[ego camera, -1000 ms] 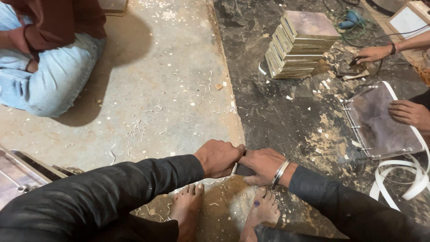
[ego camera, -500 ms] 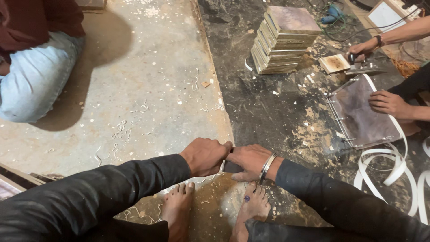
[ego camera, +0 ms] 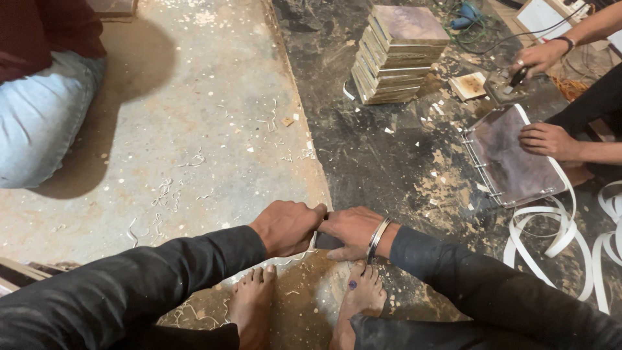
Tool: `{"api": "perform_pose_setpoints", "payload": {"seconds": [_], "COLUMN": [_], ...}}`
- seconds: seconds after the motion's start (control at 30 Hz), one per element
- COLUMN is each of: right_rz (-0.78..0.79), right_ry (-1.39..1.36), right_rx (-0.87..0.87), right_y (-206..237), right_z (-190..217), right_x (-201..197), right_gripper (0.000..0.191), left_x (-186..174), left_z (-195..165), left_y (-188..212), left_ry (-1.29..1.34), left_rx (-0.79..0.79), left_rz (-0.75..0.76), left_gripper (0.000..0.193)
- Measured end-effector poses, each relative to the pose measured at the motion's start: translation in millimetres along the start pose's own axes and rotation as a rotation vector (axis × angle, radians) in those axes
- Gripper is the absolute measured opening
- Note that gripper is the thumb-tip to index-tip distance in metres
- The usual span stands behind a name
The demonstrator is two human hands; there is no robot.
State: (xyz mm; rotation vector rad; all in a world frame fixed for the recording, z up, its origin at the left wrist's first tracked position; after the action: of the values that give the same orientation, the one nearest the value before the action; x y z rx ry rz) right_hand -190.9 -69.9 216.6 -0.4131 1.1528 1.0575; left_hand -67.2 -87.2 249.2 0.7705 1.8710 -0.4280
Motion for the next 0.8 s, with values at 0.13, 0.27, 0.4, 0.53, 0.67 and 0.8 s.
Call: {"api": "perform_pose_setpoints", "payload": {"seconds": [0.13, 0.27, 0.4, 0.53, 0.67, 0.8], "right_rz": [0.022, 0.004, 0.010, 0.000, 0.008, -0.013], "right_ry": [-0.008, -0.016, -0.021, -0.020, -0.019, -0.021], "right_rx": [0.016, -0.004, 0.002, -0.015, -0.009, -0.027], "right_y": [0.4, 0.0, 0.7, 1.6, 2.1, 2.3], "right_z": [-1.3, 0.9, 0.9, 1.7, 1.4, 1.1], "right_x": [1.2, -1.3, -1.6, -1.9, -0.5, -0.3], "right_gripper": [0.056, 0.059, 0.058, 0.057, 0.058, 0.062], "left_x": [-1.5, -3.2, -2.7, -4.0, -5.1, -3.6], "left_z": [-1.2, -3.2, -2.5, -4.0, -6.3, -4.5], "left_y": [0.1, 0.1, -1.3, -1.9, -0.7, -1.5], "left_ry": [0.004, 0.005, -0.010, -0.009, -0.002, -0.001], "left_rx": [0.003, 0.011, -0.021, -0.021, -0.007, -0.035], "left_rz": [0.006, 0.010, 0.047, 0.046, 0.035, 0.050], "left_gripper": [0.025, 0.025, 0.025, 0.025, 0.024, 0.024]}}
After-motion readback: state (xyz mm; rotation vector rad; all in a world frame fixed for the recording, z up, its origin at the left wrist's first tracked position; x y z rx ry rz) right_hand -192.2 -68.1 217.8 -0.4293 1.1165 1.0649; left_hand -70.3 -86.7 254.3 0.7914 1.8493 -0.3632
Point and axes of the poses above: each hand's wrist, its own y-axis away from the middle knuckle, its own x-axis out of the palm, z = x × y, the point moved 6 cm from there along -y, towards the middle knuckle, and after that the axes turned 15 degrees about -x, right-handed, at the moved point
